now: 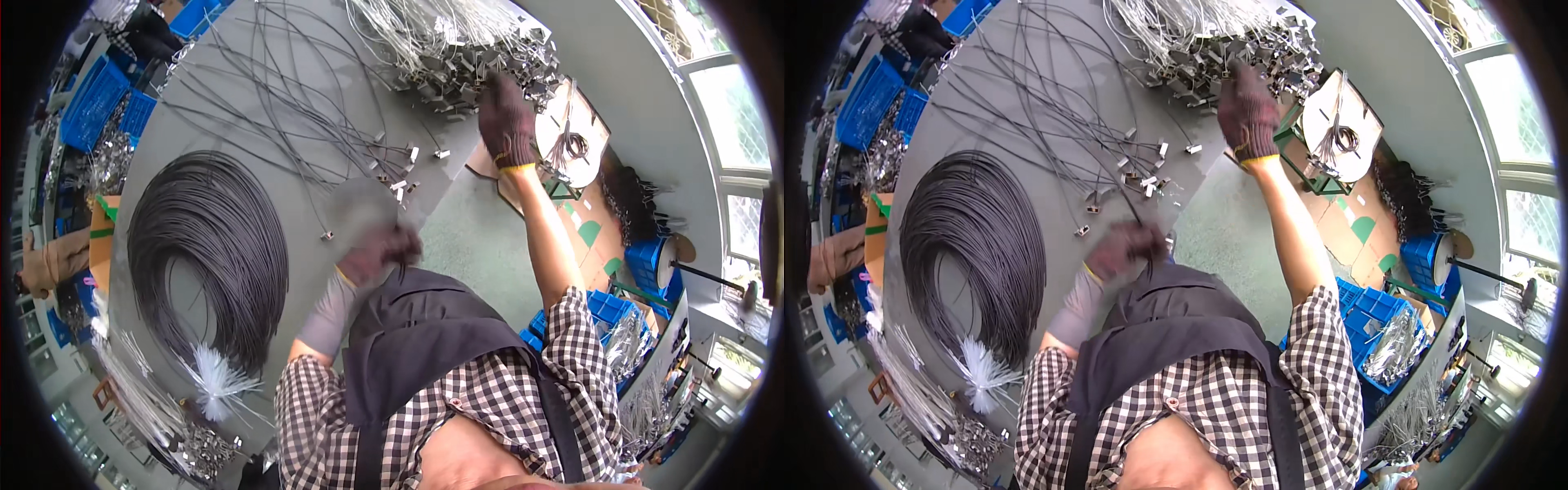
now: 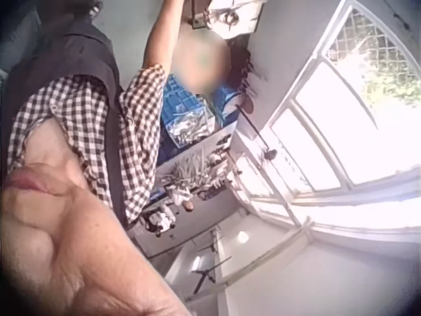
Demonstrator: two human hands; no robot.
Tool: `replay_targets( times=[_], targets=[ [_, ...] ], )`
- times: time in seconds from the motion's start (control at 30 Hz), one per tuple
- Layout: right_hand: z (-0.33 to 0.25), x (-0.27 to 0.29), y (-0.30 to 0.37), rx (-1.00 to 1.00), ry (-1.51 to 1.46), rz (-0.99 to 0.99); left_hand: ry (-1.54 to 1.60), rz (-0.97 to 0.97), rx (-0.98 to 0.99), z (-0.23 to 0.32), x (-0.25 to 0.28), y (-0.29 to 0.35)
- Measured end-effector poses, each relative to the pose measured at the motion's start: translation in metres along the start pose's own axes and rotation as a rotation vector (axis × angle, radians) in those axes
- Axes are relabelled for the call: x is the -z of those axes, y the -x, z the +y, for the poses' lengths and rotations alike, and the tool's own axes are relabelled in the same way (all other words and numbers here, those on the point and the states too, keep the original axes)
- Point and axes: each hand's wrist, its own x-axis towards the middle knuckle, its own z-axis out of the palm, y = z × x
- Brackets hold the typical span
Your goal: The person secures a bundle of wires with a tie, sets it onto a stand, and then threads individual wires from a pile through black tubes on the table.
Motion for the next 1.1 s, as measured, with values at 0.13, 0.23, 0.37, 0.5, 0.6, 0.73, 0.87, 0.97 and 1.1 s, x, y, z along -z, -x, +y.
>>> replay_targets(
  times=[0.13, 0.23, 0.37, 0.5, 0.6, 0.73, 0.87, 0.97, 1.1],
  targets=[
    [0.002, -0.008, -0.053, 0.075, 0.250, 0.039, -0.401, -0.150, 0.227, -0.053, -0.019, 0.024],
    [0.014, -0.019, -0.074, 0.098, 0.352, -0.042, -0.111, -0.097, 0.300, -0.044, -0.016, 0.029],
    [0.022, -0.023, -0.079, 0.074, 0.575, -0.215, -0.239, 0.022, 0.147, 0.036, -0.019, 0.048],
    [-0.002, 0.016, -0.040, 0.094, 0.438, -0.195, 0.394, 0.085, -0.378, 0.066, -0.007, 0.069],
    [0.004, 0.043, 0.019, -0.057, 0.342, -0.150, 0.169, 0.054, -0.069, 0.035, -0.023, 0.067],
    [0.067, 0.076, 0.147, -0.282, 0.304, -0.421, -0.471, -0.054, 0.137, -0.033, -0.037, 0.067],
    [0.151, 0.114, 0.289, -0.680, 0.140, -0.940, -0.279, -0.069, 0.197, -0.038, -0.044, 0.064],
    [0.162, 0.112, 0.298, -0.890, -0.188, -0.730, -0.160, 0.001, 0.170, -0.022, -0.050, 0.053],
    [0.135, 0.094, 0.212, -0.694, -0.502, -0.398, -0.447, 0.369, -0.357, 0.018, -0.013, 0.048]
  ],
)
